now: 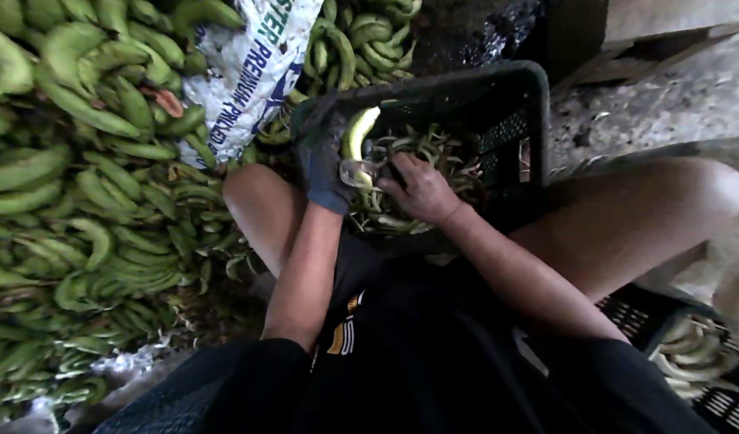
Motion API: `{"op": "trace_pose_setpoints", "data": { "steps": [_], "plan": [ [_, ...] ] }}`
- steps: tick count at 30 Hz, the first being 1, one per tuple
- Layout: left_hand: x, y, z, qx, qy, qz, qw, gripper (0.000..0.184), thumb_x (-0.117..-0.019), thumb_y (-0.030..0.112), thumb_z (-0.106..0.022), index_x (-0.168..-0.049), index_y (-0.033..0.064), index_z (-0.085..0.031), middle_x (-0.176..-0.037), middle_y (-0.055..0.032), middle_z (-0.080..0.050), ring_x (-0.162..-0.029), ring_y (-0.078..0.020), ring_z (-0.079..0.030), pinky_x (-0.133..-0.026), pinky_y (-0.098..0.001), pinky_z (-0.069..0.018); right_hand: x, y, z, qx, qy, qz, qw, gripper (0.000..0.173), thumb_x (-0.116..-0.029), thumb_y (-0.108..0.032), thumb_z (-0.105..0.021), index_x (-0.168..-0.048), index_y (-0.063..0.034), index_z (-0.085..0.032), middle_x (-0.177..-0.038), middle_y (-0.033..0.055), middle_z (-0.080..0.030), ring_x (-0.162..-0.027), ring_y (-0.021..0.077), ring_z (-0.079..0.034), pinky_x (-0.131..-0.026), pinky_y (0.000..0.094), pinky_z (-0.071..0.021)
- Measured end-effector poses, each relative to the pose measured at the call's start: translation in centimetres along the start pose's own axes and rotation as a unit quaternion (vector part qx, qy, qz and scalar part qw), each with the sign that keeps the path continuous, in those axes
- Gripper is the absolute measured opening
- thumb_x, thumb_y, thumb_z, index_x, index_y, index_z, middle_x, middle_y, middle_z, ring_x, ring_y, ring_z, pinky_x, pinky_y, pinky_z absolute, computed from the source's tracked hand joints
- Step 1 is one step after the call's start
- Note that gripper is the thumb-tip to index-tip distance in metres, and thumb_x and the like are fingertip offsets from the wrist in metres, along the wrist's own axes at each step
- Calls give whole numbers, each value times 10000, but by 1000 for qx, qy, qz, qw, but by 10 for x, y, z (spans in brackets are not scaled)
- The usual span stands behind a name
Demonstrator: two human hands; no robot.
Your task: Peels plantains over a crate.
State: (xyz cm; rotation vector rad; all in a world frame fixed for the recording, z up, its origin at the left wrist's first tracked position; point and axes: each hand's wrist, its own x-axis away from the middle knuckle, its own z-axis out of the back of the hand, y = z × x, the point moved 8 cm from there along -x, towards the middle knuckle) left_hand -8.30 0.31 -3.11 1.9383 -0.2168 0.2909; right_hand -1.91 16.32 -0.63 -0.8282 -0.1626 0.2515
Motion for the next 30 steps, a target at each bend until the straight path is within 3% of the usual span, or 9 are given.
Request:
{"op": "trace_pose_setpoints", "data": {
  "steps": [6, 10, 13, 16, 19, 21, 24, 27, 30],
  "plan": [
    [42, 18, -11, -74, -33, -53, 995, 383, -1104, 230, -370, -1358, 15, -561, -1204, -131, -675, -1068, -218, -674, -951, -444, -576, -11, 58, 56, -44, 114, -215, 969, 494, -1064, -459, -513, -1319, -39, -562, -1222, 192, -663, -1083, 330, -688, -942, 548, -558],
    [13, 19, -2, 45, -77, -30, 996, 456, -1110, 271, -251, -1461, 80, -470, -1134, -160, -652, -824, -240, -660, -686, -409, -600, 5, 38, 48, -72, 63, -125, 988, 438, -1065, -420, -528, -1230, -20, -595, -1018, 165, -682, -920, 272, -693, -855, 491, -573],
    [10, 20, -1, -71, -23, -46, 996, 366, -1110, 207, -378, -1408, 56, -528, -1161, -99, -668, -932, -177, -671, -812, -368, -604, 13, 9, 15, -119, -27, -19, 992, 381, -1038, -379, -584, -1175, -28, -639, -942, 108, -686, -838, 210, -682, -797, 446, -589],
    [35, 16, -23, -266, -25, -35, 963, 338, -1088, 186, -432, -1322, 3, -593, -1155, -73, -672, -1011, -89, -643, -924, -291, -550, 3, 19, 12, -70, -28, -38, 996, 449, -1022, -413, -620, -1261, -33, -629, -1128, 162, -693, -1029, 296, -692, -931, 540, -563],
    [51, 0, -30, -187, -50, 68, 979, 310, -1100, 270, -429, -1219, 68, -633, -992, -26, -686, -843, -91, -669, -749, -294, -600, -5, 43, 55, 4, 111, -79, 991, 470, -1012, -407, -627, -1251, -2, -627, -1287, 214, -639, -1212, 374, -625, -1000, 626, -484],
    [61, -13, -27, -117, -85, 171, 975, 395, -1098, 380, -411, -1185, 78, -652, -899, -63, -695, -692, -137, -662, -584, -315, -592, -3, 63, 84, -9, 205, -132, 970, 452, -1022, -399, -603, -1252, -11, -630, -1232, 189, -664, -1139, 307, -666, -985, 525, -541],
    [60, -30, -29, 18, -187, 246, 951, 492, -1107, 434, -265, -1320, 100, -557, -972, -105, -680, -619, -166, -639, -468, -295, -550, 1, 67, 96, -21, 186, -148, 971, 463, -1039, -443, -556, -1278, -51, -616, -1215, 166, -673, -1107, 259, -679, -979, 463, -554],
    [36, -8, -25, 30, -124, 123, 984, 390, -1116, 346, -318, -1249, 94, -585, -898, -62, -669, -654, -136, -641, -531, -282, -575, 7, 30, 66, -89, 102, -57, 989, 381, -1047, -361, -581, -1182, -11, -646, -1008, 137, -692, -897, 211, -687, -846, 426, -584],
    [21, 13, -2, -55, 7, -50, 997, 315, -1086, 200, -450, -1323, 23, -559, -1090, -97, -676, -942, -189, -674, -834, -402, -602, 14, -7, 25, -151, -14, 8, 988, 348, -1046, -341, -571, -1179, -33, -665, -929, 82, -695, -820, 157, -676, -789, 387, -590]
  ]
}}
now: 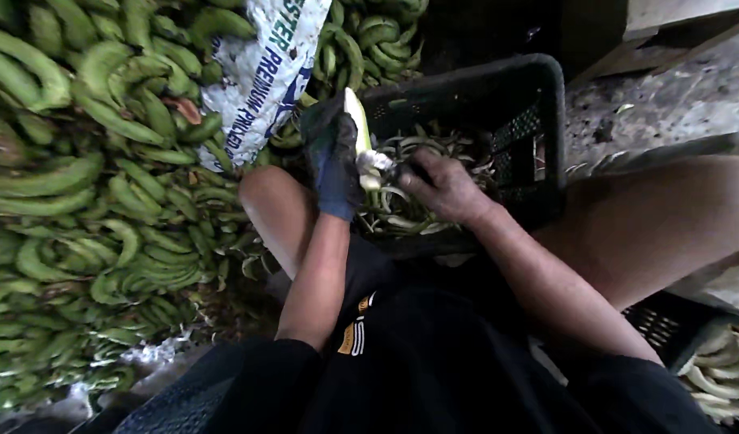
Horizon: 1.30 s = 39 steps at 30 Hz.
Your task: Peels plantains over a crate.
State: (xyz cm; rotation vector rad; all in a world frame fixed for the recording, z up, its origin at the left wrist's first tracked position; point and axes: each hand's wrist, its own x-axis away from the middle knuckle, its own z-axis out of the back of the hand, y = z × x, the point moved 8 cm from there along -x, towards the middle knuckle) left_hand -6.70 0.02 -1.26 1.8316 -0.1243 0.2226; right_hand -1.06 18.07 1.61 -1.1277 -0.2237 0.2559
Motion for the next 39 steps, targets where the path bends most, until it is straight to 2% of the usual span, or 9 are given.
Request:
{"op": "trace_pose_setpoints", "data": {
  "steps": [2, 5, 10, 14, 17, 22, 26, 31, 39],
  "plan": [
    [-2, 2, -1, 2, -12, -24, 1000, 346, -1093, 158, -416, -1387, -10, -487, -1182, -132, -645, -1044, -213, -662, -912, -424, -591, -5, 1, -9, 13, -36, -12, 999, 374, -1054, -380, -552, -1185, -46, -656, -941, 92, -690, -835, 188, -675, -802, 429, -578],
    [20, -11, -23, -28, -148, 115, 982, 302, -1091, 163, -395, -1286, 27, -581, -1013, -58, -685, -812, -87, -662, -700, -246, -593, -27, 29, 25, 75, 50, -63, 994, 379, -1039, -378, -596, -1191, -32, -637, -1087, 146, -685, -979, 260, -690, -904, 506, -574],
    [47, -41, -43, 201, -381, 315, 846, 441, -1058, 282, -433, -1447, 75, -437, -1153, -194, -650, -680, -207, -652, -516, -310, -565, -20, 38, 72, 117, 168, -92, 974, 449, -1053, -447, -537, -1218, -36, -614, -1126, 156, -671, -1029, 261, -679, -927, 468, -559],
    [19, 5, -25, -68, -88, 56, 992, 301, -1086, 276, -471, -1257, 77, -618, -997, -20, -698, -802, -59, -666, -703, -236, -592, -4, 10, 43, 63, 129, -50, 988, 426, -1062, -381, -544, -1282, -18, -581, -1047, 129, -691, -928, 200, -691, -864, 403, -582],
    [2, 17, 4, -243, 106, -139, 954, 439, -1076, 331, -501, -1378, 20, -565, -1259, -94, -654, -1149, -129, -634, -1027, -346, -538, 6, -10, 1, 25, 51, 26, 998, 369, -1053, -335, -564, -1226, -12, -609, -995, 97, -689, -874, 168, -688, -814, 381, -602],
    [14, -6, -25, -71, -111, 48, 990, 286, -1083, 133, -393, -1274, 21, -574, -1097, -34, -668, -989, -55, -635, -931, -264, -546, -24, 30, 15, 69, 33, -83, 994, 426, -1073, -367, -537, -1305, -11, -567, -1114, 190, -684, -1006, 305, -700, -919, 516, -567],
    [38, -39, -47, 57, -336, 244, 908, 364, -1101, 220, -362, -1364, 38, -536, -1070, -110, -693, -812, -155, -695, -676, -299, -616, -25, 54, 61, 94, 119, -142, 978, 432, -1088, -379, -498, -1314, -17, -566, -1149, 195, -684, -1057, 286, -691, -968, 463, -545],
    [12, -3, -23, -63, -36, 59, 996, 371, -1029, 287, -607, -1307, 41, -598, -1103, -97, -711, -985, -198, -706, -879, -415, -614, -13, 42, 38, 64, 112, -102, 986, 473, -1053, -447, -542, -1277, -33, -589, -1126, 153, -672, -1017, 237, -677, -934, 444, -561],
    [-6, -10, 10, 119, 105, 44, 986, 427, -1110, 377, -387, -1392, 77, -503, -1154, -170, -672, -1010, -285, -690, -850, -510, -604, -10, 29, -17, 111, 29, -64, 991, 485, -1039, -454, -572, -1292, -41, -593, -1247, 193, -642, -1105, 342, -668, -947, 581, -534]
  ]
}}
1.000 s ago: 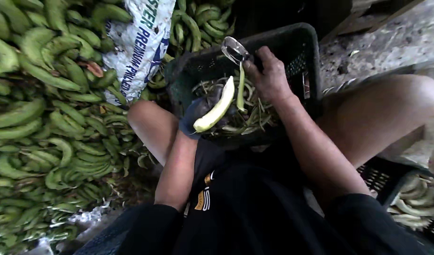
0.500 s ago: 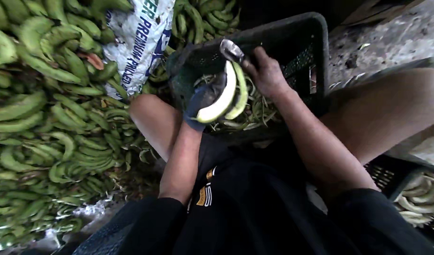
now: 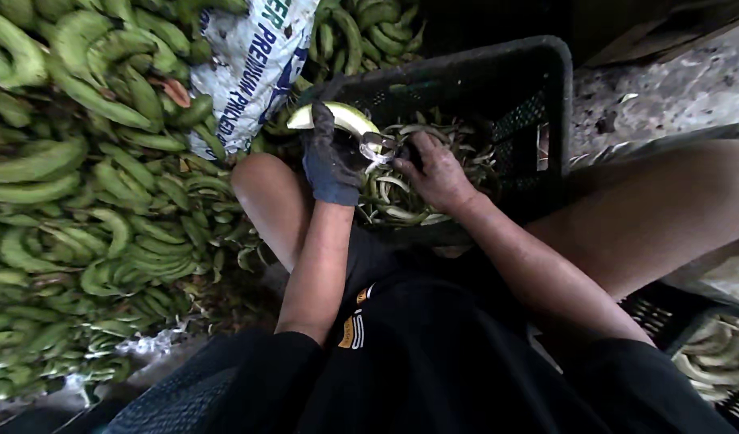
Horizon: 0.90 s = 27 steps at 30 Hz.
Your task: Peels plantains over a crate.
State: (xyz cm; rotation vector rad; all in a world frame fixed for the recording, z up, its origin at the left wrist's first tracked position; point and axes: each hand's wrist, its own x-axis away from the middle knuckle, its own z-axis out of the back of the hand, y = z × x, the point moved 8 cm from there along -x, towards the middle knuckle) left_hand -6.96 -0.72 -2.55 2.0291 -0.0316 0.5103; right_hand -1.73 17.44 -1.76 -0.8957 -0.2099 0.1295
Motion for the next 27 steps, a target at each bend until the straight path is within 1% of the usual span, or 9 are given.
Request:
{"op": "trace_pose_setpoints", "data": {
  "steps": [6, 9, 12, 16, 19, 22, 24, 26, 27],
  "plan": [
    [-16, 2, -5, 1, -65, -35, 997, 352, -1106, 311, -409, -1319, 56, -526, -1100, -143, -665, -970, -254, -682, -840, -485, -602, -5, -2, 20, -36, 72, 17, 997, 409, -1053, -390, -563, -1228, -22, -587, -1095, 153, -669, -948, 246, -690, -864, 448, -588],
    [-6, 1, -21, 9, -78, -68, 995, 345, -1104, 251, -416, -1340, 24, -523, -1143, -169, -665, -1029, -280, -679, -904, -516, -587, -8, -1, 24, -38, 100, -13, 994, 391, -1070, -381, -522, -1183, -13, -594, -1030, 155, -673, -914, 252, -691, -839, 443, -580],
    [2, 2, -33, -70, -141, -99, 983, 313, -1106, 201, -394, -1280, -3, -555, -1127, -137, -671, -1060, -235, -668, -966, -461, -565, -10, 2, 28, -46, 72, 5, 996, 373, -1080, -356, -511, -1183, -9, -601, -1000, 145, -678, -912, 227, -686, -859, 407, -570],
    [22, 9, -41, -381, -260, -114, 880, 294, -1059, 194, -489, -1188, 11, -680, -1105, -53, -709, -1045, -83, -659, -986, -316, -534, -16, 9, 38, -66, 33, 9, 997, 377, -1074, -353, -538, -1222, -12, -600, -1047, 147, -685, -947, 205, -690, -898, 388, -564],
    [35, -11, -46, -385, -333, 21, 860, 237, -1017, 217, -582, -1179, 77, -684, -1028, 25, -724, -941, -33, -679, -885, -262, -575, -19, 20, 51, -67, 38, -17, 997, 367, -1072, -355, -542, -1225, -33, -629, -1061, 130, -705, -978, 185, -696, -928, 382, -557],
    [43, -22, -44, -338, -373, 111, 857, 271, -994, 153, -616, -1253, 82, -650, -1039, 25, -723, -933, -41, -689, -859, -254, -591, -14, 30, 55, -34, 43, -71, 996, 397, -1068, -408, -538, -1245, -68, -642, -1114, 125, -713, -1031, 214, -700, -960, 432, -555],
    [55, -21, -44, -324, -418, 140, 837, 297, -929, 77, -647, -1226, 84, -664, -1023, 24, -725, -909, -44, -686, -831, -252, -594, -17, 43, 68, 33, 64, -144, 987, 427, -1063, -417, -531, -1295, -69, -617, -1184, 184, -691, -1084, 346, -690, -938, 582, -550],
    [62, -26, -38, -302, -428, 150, 839, 364, -920, 80, -644, -1283, 76, -642, -1074, 8, -727, -951, -62, -691, -866, -269, -593, -15, 66, 79, 46, 82, -210, 973, 411, -1025, -288, -590, -1370, -66, -575, -1259, 241, -662, -1161, 440, -653, -946, 673, -517],
    [58, -29, -36, -261, -406, 154, 862, 354, -971, 85, -600, -1323, 51, -606, -1128, -38, -712, -997, -108, -687, -898, -313, -589, -14, 74, 83, 31, 101, -221, 970, 422, -979, -213, -635, -1375, -78, -579, -1249, 228, -674, -1166, 416, -659, -960, 648, -530]
  ]
}}
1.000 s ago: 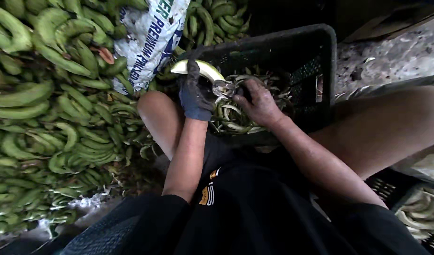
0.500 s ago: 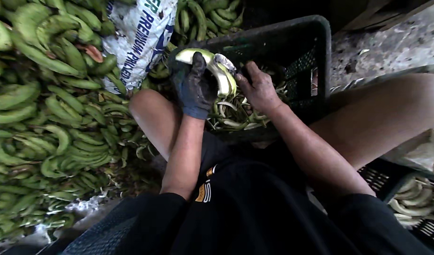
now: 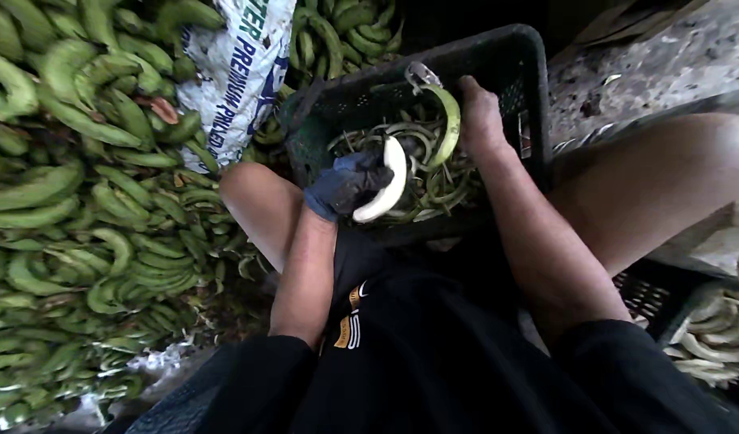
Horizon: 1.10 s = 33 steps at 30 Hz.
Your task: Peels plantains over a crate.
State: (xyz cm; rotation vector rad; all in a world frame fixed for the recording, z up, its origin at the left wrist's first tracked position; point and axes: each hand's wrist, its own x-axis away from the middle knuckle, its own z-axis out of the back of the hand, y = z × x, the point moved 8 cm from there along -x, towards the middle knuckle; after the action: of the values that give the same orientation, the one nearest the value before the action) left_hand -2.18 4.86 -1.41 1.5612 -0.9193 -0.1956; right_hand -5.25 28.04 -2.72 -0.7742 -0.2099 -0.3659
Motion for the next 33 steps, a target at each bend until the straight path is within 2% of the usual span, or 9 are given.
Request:
{"op": "trace_pose_setpoints", "data": {
  "steps": [2, 3, 6, 9, 13, 17, 22, 28, 33],
  "plan": [
    [-11, 5, 4, 163, 52, -49, 984, 371, -1094, 190, -398, -1405, 39, -532, -1195, -118, -683, -1031, -209, -689, -903, -404, -598, 8, -8, 5, -34, 5, 39, 999, 370, -1002, -182, -615, -1353, -66, -597, -1201, 199, -702, -1132, 341, -687, -984, 546, -547],
    [-17, 12, 11, 228, 91, -82, 966, 390, -1113, 282, -344, -1357, 57, -550, -1145, -119, -686, -990, -227, -694, -869, -430, -609, 15, -19, 3, -48, 0, 78, 996, 329, -1015, -182, -598, -1316, -50, -617, -1179, 193, -708, -1111, 323, -694, -983, 522, -547],
    [-22, 32, 45, 326, 156, -198, 911, 386, -1105, 290, -300, -1276, 58, -556, -1081, -147, -654, -946, -263, -656, -844, -477, -585, 48, -53, -15, -76, -9, 223, 972, 322, -1027, -226, -589, -1252, -7, -666, -1189, 189, -700, -1109, 289, -691, -1003, 462, -549],
    [-17, 39, 65, 416, 172, -209, 868, 477, -1090, 337, -227, -1165, 28, -582, -987, -149, -643, -867, -249, -645, -810, -427, -582, 73, -74, -28, -91, -22, 325, 941, 381, -1010, -302, -650, -1240, 2, -662, -1212, 199, -679, -1147, 327, -661, -1036, 515, -518],
    [-1, 40, 65, 457, 246, -199, 832, 534, -1089, 430, -176, -1135, 53, -553, -1002, -126, -648, -941, -225, -660, -860, -422, -580, 80, -80, -39, -66, -29, 363, 929, 403, -992, -370, -673, -1212, -33, -679, -1194, 188, -675, -1145, 358, -646, -1016, 594, -483],
    [-8, 41, 67, 457, 156, -225, 847, 668, -1066, 482, -63, -1118, 33, -555, -1009, -140, -633, -908, -241, -638, -812, -407, -576, 96, -86, -8, -66, 125, 440, 887, 361, -974, -314, -712, -1147, 3, -691, -1130, 209, -693, -1090, 376, -655, -965, 556, -500],
    [-8, 45, 62, 469, 116, -249, 839, 646, -1062, 490, -102, -1076, 38, -564, -990, -143, -647, -908, -251, -659, -835, -434, -586, 115, -96, 11, 6, 224, 507, 832, 298, -967, -338, -726, -1096, -70, -710, -1091, 170, -725, -1026, 360, -666, -954, 554, -475],
    [-5, 50, 63, 415, 158, -255, 859, 574, -1075, 382, -116, -1061, 47, -583, -955, -121, -657, -876, -221, -657, -799, -403, -587, 116, -101, 15, -3, 201, 484, 852, 317, -960, -343, -732, -1105, -62, -717, -1098, 169, -725, -1032, 359, -671, -913, 545, -506],
    [-9, 45, 64, 425, 159, -238, 859, 657, -1080, 478, -75, -1106, 49, -571, -987, -128, -660, -903, -230, -665, -822, -420, -591, 107, -98, 8, -56, 134, 460, 876, 341, -978, -337, -707, -1124, -29, -705, -1114, 185, -706, -1060, 345, -668, -921, 514, -533]
  ]
}}
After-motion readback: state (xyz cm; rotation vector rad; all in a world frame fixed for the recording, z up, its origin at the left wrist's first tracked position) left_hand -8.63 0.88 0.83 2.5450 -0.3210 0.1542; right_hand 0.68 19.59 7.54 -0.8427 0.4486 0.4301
